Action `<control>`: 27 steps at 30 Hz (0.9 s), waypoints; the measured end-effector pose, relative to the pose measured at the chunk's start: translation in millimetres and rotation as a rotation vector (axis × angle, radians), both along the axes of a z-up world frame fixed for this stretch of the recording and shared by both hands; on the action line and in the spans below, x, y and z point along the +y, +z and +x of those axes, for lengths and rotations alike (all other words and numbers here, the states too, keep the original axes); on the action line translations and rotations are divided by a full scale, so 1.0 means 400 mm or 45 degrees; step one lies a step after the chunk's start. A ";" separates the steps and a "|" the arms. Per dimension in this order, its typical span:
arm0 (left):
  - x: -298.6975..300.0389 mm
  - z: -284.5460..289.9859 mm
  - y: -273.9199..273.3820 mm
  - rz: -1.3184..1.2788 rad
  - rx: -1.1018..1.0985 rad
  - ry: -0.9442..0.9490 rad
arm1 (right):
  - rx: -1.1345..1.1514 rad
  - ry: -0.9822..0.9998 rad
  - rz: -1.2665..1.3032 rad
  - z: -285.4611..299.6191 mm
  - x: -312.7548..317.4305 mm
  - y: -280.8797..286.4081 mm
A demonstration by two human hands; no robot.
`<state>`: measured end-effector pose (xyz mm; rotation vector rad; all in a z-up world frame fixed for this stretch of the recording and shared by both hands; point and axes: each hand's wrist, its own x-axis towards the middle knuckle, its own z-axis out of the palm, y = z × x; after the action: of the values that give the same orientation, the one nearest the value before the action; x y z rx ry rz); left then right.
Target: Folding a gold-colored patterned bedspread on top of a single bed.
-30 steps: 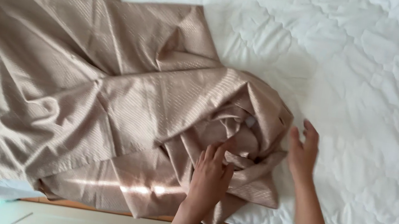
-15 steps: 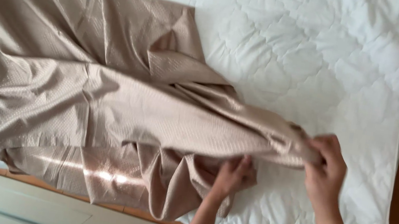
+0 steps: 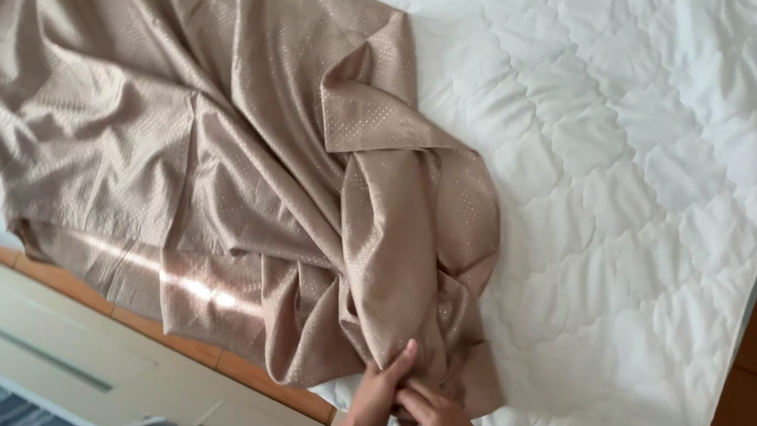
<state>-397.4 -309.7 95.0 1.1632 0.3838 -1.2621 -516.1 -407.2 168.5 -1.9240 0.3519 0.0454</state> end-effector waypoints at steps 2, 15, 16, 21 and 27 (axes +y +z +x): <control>0.009 -0.011 -0.047 0.142 -0.141 -0.006 | 0.118 0.058 0.136 -0.002 -0.036 0.017; 0.018 -0.131 -0.256 0.402 -0.729 0.758 | 0.017 -0.421 -0.425 0.035 -0.451 -0.095; -0.009 -0.130 -0.193 0.575 -0.708 0.636 | -0.022 -0.376 -0.514 0.060 -0.469 -0.114; -0.038 -0.202 -0.226 0.781 -0.864 0.510 | -0.117 -0.105 -0.955 0.232 -0.567 -0.252; -0.063 -0.193 -0.146 0.668 -0.986 0.598 | -0.083 0.102 -1.194 0.461 -0.583 -0.266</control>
<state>-474.7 -335.0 36.5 1.7719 0.3756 -0.2433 -331.9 -640.3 62.0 -2.8580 0.2682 -0.1580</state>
